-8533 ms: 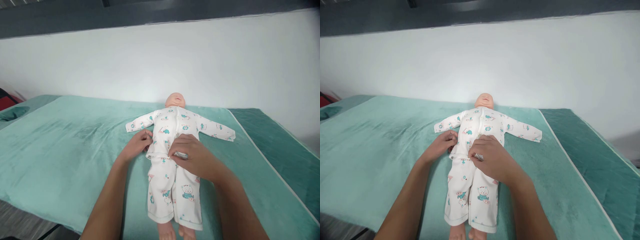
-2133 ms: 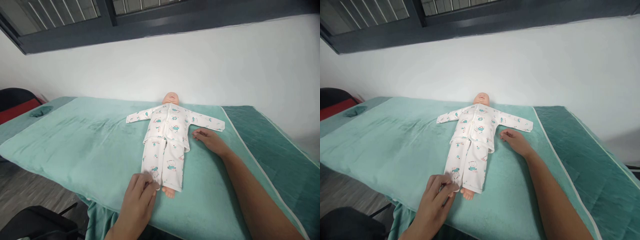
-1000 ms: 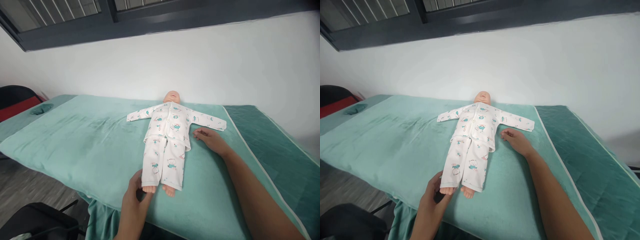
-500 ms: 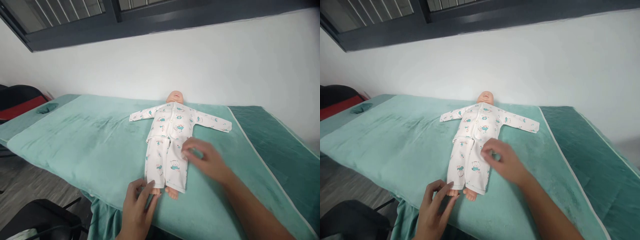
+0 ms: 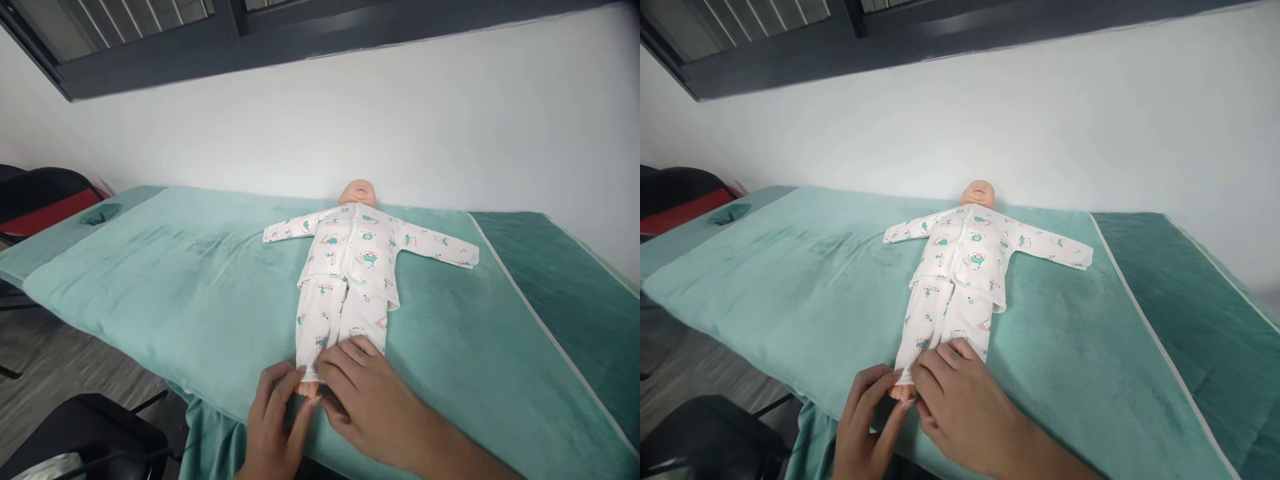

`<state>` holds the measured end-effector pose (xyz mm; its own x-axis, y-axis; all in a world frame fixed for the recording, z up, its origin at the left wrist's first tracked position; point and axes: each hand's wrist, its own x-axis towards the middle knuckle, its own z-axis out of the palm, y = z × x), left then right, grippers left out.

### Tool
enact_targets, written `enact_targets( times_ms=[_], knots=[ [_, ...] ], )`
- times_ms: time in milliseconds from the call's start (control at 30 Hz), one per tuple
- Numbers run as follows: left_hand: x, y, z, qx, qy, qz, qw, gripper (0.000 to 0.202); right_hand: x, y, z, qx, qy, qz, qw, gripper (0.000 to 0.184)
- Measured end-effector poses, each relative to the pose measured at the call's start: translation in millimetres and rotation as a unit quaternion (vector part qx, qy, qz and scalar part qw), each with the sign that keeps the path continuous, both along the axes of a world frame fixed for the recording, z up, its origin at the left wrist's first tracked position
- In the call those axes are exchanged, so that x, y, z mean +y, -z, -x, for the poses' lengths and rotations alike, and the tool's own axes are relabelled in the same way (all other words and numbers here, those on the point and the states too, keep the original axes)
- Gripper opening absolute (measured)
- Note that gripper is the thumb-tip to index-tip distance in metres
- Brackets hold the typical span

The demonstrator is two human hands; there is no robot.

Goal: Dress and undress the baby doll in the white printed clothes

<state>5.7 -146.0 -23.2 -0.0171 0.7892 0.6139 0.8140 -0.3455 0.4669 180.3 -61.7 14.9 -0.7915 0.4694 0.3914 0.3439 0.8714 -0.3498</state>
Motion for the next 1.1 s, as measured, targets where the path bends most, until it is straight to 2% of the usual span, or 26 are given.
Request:
enact_targets(
  times_ms=[300,567,800,933,1000,1100],
  knots=[
    [2.5,-4.1,4.0,0.01,0.02,-0.012,1.0,0.028,-5.5,11.0,5.5,0.019,0.03,0.015,0.999,0.019],
    [8.7,-8.6,7.8,-0.023,0.054,-0.01,0.998,0.022,0.8,1.4,-1.0,0.118,-0.017,0.077,0.99,0.012],
    [8.1,-8.5,12.7,-0.046,0.056,-0.016,0.997,0.016,0.8,2.8,-2.4,0.082,-0.05,0.04,0.995,0.01],
    [5.8,-7.4,8.6,-0.021,0.04,-0.031,0.999,0.017,4.0,-1.4,-8.8,0.112,-0.069,0.046,0.99,0.011],
    [4.9,-6.9,5.3,-0.002,0.022,-0.039,0.999,0.018,5.2,-1.4,-15.3,0.156,-0.053,0.063,0.984,0.013],
    [3.0,-6.2,0.4,0.028,-0.006,-0.042,0.999,0.021,0.1,6.1,-28.1,0.221,0.026,0.08,0.972,0.02]
  ],
)
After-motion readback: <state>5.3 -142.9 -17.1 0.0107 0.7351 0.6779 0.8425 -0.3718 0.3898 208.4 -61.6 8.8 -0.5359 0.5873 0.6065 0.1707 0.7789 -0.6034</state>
